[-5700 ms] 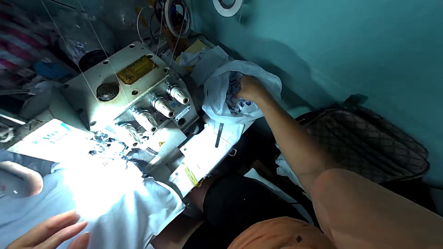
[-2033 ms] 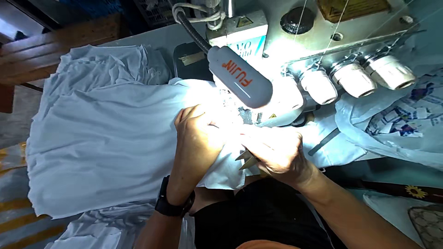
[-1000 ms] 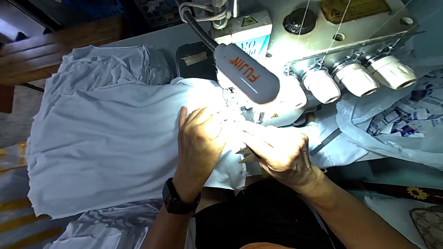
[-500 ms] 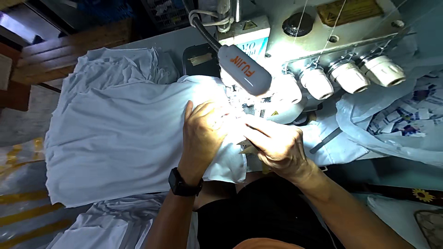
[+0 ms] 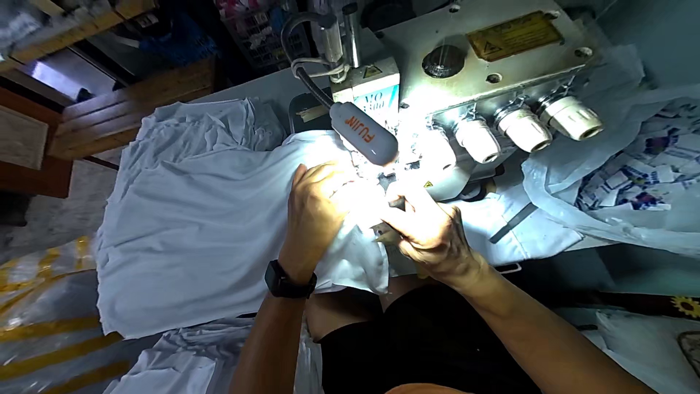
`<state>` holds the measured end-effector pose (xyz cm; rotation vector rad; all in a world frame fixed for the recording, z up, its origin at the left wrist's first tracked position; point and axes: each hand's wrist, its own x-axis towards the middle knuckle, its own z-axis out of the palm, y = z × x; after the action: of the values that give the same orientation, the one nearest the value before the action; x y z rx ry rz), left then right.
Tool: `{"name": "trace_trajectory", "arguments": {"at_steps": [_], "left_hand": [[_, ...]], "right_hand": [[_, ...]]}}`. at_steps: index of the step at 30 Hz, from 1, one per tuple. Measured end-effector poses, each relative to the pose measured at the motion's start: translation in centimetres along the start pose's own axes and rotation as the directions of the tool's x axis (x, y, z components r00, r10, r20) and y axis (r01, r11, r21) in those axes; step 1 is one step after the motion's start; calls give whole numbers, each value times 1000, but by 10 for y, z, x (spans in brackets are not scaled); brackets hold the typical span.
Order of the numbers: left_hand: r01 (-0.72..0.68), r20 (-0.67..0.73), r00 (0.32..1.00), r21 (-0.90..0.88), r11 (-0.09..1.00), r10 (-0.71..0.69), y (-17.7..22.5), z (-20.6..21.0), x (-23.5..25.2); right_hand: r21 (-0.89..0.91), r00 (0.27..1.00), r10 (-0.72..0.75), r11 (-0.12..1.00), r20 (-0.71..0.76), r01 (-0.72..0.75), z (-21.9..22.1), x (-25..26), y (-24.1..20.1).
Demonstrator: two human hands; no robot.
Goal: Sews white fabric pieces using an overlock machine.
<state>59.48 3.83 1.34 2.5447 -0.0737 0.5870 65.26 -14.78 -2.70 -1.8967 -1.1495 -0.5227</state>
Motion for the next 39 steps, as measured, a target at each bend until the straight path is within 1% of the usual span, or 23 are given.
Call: {"name": "trace_trajectory", "arguments": {"at_steps": [2,6,8,10,12,14,15,17,18,19,20,22,24,26,27,29,31,34,36,37,39], "left_hand": [[1,29,1000,-7,1000,-1,-3,-4,8],[36,-107,994,77,996,-28,-26,10,43],[112,-135,986,86,990,-100,-27,9,54],[242,-158,961,86,966,-226,-29,6,60],[334,-180,931,74,940,-317,-25,4,53],[326,-183,935,103,940,-304,-11,1,23],[310,-158,945,136,941,-288,4,-3,1],[340,-176,935,191,921,-309,25,-5,-32],[362,-187,926,187,913,-328,31,-7,-41],[374,-179,921,164,913,-346,32,-14,-47],[371,-159,923,137,918,-349,29,-22,-48],[363,-91,930,80,928,-356,15,-40,-39],[379,-18,925,29,925,-379,-12,-46,-19],[314,28,949,-49,948,-313,-40,-38,-5],[286,48,958,-79,955,-283,-43,-37,-2],[214,20,977,-159,964,-213,-37,-45,-3],[164,30,986,-267,950,-162,-24,-55,-7],[29,19,999,-243,970,-25,-13,-65,-16],[-2,79,997,-172,985,16,0,-73,-21],[-19,90,995,-156,988,34,2,-73,-21],[-80,36,996,-155,985,87,-6,-68,-17]], "right_hand": [[1,999,50,999,20,-50,3,5,-1],[-51,994,106,993,32,-105,9,8,-7],[-90,991,126,989,51,-121,10,6,-10],[-95,990,125,988,71,-118,6,5,-15],[-47,994,103,994,41,-101,-3,1,-17],[29,992,124,992,1,-124,-15,-6,-14],[52,987,162,985,7,-163,-21,-10,-12],[13,956,285,958,63,-287,-30,-15,-9],[-50,935,338,941,110,-335,-35,-14,-9],[-121,918,367,929,150,-351,-38,-11,-11],[-166,911,375,922,173,-349,-39,-7,-13],[-182,916,360,927,178,-329,-36,0,-20],[-190,922,342,932,182,-308,-29,8,-27],[-254,931,318,929,181,-268,-22,13,-32],[-284,932,312,925,183,-254,-19,16,-35],[-321,931,313,915,189,-243,-15,22,-38],[-317,937,296,921,186,-228,-11,27,-42],[-310,956,240,934,172,-179,-2,32,-49],[-256,970,201,953,137,-161,6,34,-47],[-196,975,189,967,115,-164,9,35,-43],[-4,959,261,965,107,-262,8,40,-38]]}}
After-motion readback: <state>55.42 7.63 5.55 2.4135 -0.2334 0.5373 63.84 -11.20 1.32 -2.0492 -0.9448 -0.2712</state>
